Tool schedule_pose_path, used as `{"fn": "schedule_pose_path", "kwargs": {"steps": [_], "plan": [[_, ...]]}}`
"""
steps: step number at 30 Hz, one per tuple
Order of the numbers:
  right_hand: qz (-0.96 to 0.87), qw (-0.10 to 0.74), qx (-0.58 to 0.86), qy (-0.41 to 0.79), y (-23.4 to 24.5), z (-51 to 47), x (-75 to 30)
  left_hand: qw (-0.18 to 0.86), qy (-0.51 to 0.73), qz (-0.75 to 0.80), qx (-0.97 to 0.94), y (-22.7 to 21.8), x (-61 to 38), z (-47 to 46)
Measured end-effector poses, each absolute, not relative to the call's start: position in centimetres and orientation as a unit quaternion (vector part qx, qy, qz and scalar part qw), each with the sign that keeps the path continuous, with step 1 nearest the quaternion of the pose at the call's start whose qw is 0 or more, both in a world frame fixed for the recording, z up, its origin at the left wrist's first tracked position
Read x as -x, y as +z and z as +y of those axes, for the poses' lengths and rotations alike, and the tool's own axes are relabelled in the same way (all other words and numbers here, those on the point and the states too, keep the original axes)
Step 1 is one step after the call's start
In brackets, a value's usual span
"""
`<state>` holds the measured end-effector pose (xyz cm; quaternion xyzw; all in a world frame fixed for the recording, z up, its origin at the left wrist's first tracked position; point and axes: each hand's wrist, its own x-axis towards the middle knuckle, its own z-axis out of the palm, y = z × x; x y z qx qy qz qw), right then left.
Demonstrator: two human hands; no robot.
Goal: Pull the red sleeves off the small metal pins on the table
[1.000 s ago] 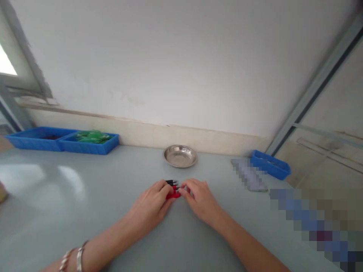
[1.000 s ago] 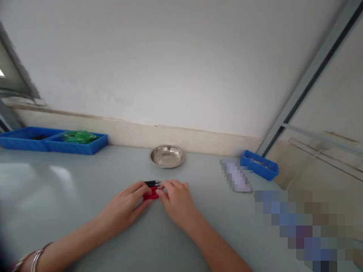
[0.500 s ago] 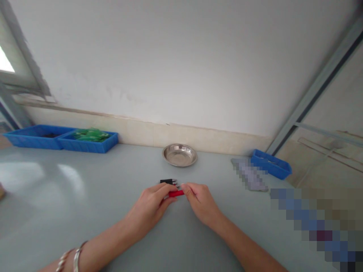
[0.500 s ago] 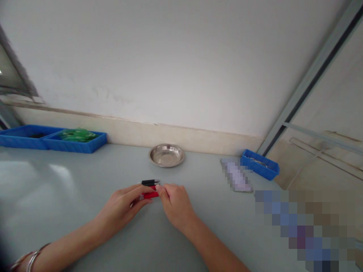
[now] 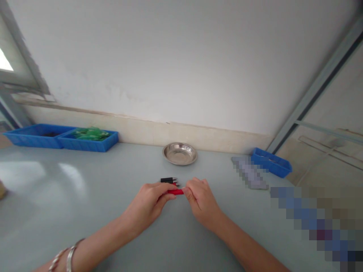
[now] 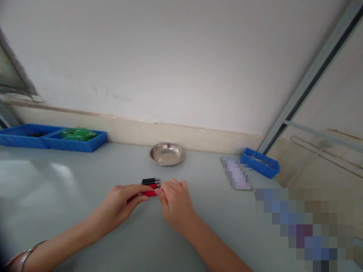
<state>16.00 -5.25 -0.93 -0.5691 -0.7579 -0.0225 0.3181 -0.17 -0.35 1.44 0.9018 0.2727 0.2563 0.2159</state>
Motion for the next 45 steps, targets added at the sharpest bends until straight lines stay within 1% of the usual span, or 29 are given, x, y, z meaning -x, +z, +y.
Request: {"fn": "schedule_pose_path", "kwargs": {"steps": [4,9,13,18,25,29,39,45], "plan": [[-0.773,0.305,0.554,-0.041,-0.7,-5.4,-16.2,0.236,0.227,0.289,-0.9,1.6,0.3,-0.3],[-0.79,0.292,0.536,-0.061,-0.4,-5.4,-16.6,0.295,0.175,0.286,-0.895,1.6,0.3,0.0],[-0.785,0.298,0.542,-0.019,0.1,-5.2,-17.0,0.328,0.178,0.281,-0.884,1.1,0.2,0.6],[-0.754,0.343,0.557,0.062,0.2,-5.2,-17.1,0.285,0.212,0.297,-0.886,0.8,0.1,0.7],[-0.733,0.359,0.573,0.08,-0.6,-4.9,-16.7,0.248,0.239,0.279,-0.897,0.8,-0.1,0.1],[-0.742,0.368,0.555,0.076,-0.6,-5.0,-16.8,0.247,0.229,0.277,-0.9,0.6,0.0,0.1],[-0.702,0.403,0.562,0.169,0.0,-5.2,-16.6,0.27,0.231,0.274,-0.894,0.9,-0.2,-0.2],[-0.694,0.409,0.57,0.162,-0.4,-5.1,-16.6,0.259,0.248,0.276,-0.892,0.4,-0.2,-0.1]]}}
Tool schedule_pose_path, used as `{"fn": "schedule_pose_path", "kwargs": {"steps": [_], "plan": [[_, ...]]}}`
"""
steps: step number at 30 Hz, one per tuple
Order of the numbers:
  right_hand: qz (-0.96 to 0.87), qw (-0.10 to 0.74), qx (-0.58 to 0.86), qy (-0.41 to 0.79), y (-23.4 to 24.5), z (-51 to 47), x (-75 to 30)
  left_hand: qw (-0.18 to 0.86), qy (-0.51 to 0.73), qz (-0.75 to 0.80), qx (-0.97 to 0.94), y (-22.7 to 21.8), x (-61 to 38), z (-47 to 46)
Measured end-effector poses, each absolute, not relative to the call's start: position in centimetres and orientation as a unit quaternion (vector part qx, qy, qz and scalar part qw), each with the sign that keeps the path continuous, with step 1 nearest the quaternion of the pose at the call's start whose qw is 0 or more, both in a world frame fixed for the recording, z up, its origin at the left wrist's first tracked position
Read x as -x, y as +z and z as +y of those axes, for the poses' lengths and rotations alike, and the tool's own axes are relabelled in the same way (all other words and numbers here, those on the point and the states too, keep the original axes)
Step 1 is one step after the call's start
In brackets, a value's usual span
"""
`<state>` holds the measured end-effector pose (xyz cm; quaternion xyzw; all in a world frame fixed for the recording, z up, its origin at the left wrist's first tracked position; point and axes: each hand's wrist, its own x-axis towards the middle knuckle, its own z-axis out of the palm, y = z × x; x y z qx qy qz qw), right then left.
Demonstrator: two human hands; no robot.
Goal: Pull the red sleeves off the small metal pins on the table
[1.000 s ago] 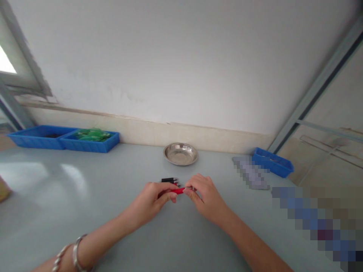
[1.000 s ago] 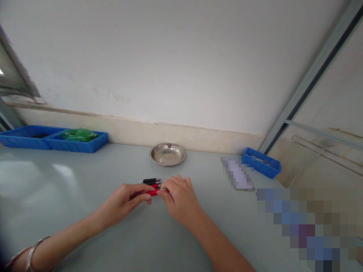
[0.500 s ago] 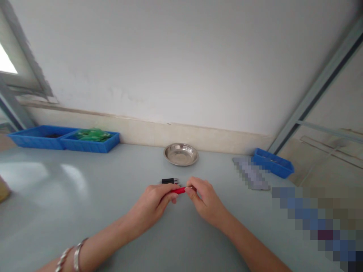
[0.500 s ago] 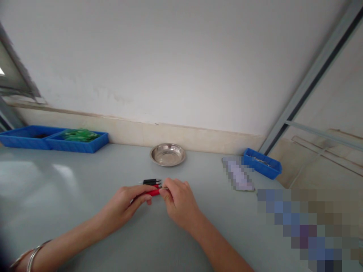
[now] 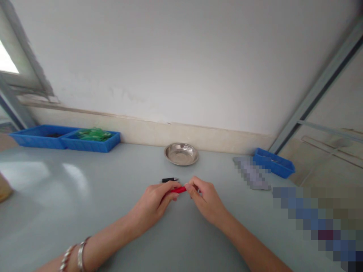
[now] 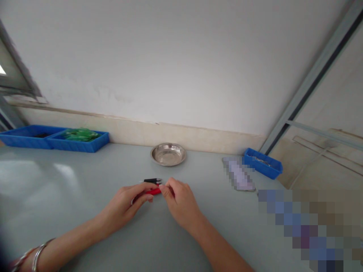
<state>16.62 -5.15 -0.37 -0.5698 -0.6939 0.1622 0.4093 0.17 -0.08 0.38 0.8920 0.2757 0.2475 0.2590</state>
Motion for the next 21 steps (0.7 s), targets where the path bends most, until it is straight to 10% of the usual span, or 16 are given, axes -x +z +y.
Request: {"fn": "schedule_pose_path", "kwargs": {"steps": [14,21], "plan": [[-0.618,0.492,0.55,0.272,-0.3,-4.1,-18.7,0.243,0.235,0.322,-0.884,1.2,-0.1,0.0],[-0.598,0.316,0.735,0.052,-1.8,-2.6,-23.2,0.135,0.181,0.304,-0.926,0.7,0.2,0.1]]}}
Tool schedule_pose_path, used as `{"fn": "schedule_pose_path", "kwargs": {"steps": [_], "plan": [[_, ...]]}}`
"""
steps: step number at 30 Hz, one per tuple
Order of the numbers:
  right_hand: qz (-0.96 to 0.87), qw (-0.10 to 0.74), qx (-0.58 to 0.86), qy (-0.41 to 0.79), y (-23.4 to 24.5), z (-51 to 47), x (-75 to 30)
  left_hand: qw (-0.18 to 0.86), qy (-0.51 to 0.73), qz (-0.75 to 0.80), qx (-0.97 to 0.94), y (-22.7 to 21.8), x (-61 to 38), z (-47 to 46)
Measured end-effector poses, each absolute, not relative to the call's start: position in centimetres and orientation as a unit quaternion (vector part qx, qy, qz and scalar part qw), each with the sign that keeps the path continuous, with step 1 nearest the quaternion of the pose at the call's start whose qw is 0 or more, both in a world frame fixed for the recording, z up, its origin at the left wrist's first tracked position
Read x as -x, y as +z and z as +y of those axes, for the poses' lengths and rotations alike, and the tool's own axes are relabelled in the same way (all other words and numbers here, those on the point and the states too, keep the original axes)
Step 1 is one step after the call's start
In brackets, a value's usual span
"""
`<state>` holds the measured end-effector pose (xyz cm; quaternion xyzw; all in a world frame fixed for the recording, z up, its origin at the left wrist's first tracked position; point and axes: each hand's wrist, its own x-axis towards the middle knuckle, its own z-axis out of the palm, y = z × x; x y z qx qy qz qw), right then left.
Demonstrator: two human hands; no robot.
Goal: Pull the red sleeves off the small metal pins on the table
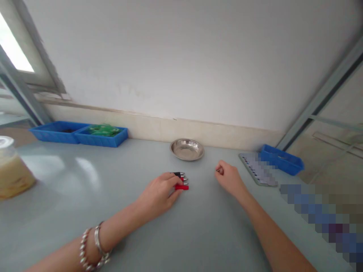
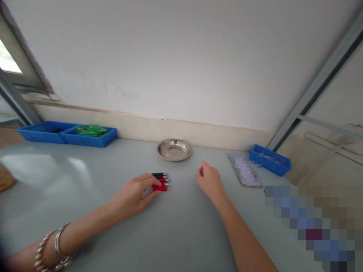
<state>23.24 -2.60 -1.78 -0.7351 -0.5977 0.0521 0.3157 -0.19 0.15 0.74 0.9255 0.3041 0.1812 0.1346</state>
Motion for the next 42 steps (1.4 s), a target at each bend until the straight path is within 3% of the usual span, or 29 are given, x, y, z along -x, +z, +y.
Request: {"fn": "schedule_pose_path", "kwargs": {"steps": [5,12,26,42], "plan": [[-0.59,0.222,0.775,0.045,-3.0,-2.1,-24.5,0.127,0.15,0.293,-0.936,0.1,0.2,0.1],[-0.592,0.186,0.781,0.065,-3.3,-2.1,-24.4,0.116,0.136,0.287,-0.941,0.1,0.3,0.1],[-0.668,0.271,0.69,-0.057,-2.2,-3.2,-21.0,0.092,0.142,0.334,-0.927,0.5,0.5,1.0],[-0.72,0.317,0.615,0.051,-2.0,-3.6,-19.2,0.088,0.135,0.341,-0.926,0.0,0.8,2.1]]}}
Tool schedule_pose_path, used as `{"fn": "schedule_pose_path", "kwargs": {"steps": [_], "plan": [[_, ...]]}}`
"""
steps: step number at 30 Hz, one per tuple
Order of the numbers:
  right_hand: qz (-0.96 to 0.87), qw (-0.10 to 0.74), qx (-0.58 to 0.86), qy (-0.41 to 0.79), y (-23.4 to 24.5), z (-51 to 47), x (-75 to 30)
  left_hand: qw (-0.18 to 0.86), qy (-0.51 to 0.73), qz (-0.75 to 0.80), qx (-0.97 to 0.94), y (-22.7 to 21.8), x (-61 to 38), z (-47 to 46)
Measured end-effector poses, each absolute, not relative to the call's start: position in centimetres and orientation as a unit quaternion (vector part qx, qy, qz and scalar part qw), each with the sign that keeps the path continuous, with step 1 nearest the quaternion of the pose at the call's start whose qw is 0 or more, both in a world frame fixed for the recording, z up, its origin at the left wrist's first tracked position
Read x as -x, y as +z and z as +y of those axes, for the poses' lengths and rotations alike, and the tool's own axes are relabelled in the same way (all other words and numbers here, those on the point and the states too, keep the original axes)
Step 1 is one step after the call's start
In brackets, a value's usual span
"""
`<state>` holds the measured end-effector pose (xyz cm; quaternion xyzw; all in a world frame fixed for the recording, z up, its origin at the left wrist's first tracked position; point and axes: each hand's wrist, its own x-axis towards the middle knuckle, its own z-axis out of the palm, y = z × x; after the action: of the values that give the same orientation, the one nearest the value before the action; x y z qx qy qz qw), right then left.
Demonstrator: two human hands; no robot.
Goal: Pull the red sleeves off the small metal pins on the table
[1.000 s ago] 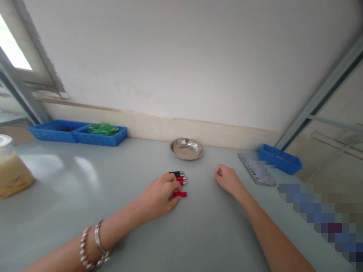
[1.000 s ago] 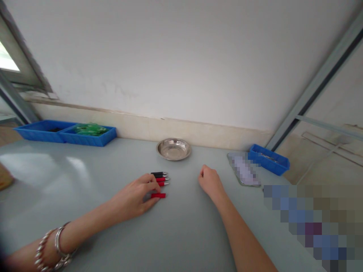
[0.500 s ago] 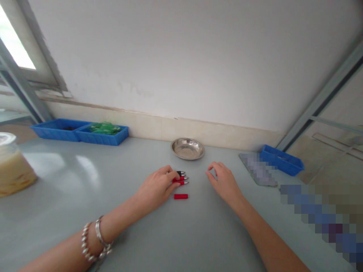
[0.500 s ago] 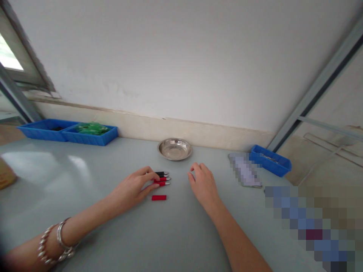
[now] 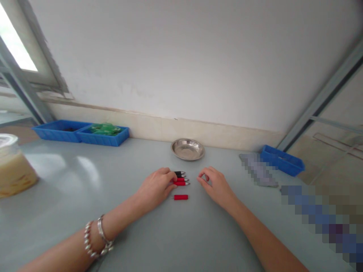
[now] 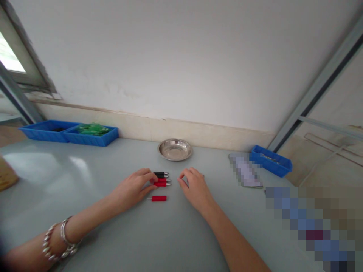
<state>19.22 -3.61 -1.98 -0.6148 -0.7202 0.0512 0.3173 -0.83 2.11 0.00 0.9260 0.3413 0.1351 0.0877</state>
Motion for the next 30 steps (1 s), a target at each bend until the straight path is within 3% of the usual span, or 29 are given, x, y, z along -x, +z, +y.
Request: {"fn": "schedule_pose_path", "kwargs": {"steps": [8,30], "plan": [[-0.737,0.382,0.54,0.135,-0.8,-4.3,-17.7,0.077,0.242,0.289,-0.923,0.9,0.2,0.4],[-0.702,0.393,0.566,0.183,-0.6,-4.4,-18.1,0.059,0.241,0.29,-0.924,0.7,0.2,0.6]]}}
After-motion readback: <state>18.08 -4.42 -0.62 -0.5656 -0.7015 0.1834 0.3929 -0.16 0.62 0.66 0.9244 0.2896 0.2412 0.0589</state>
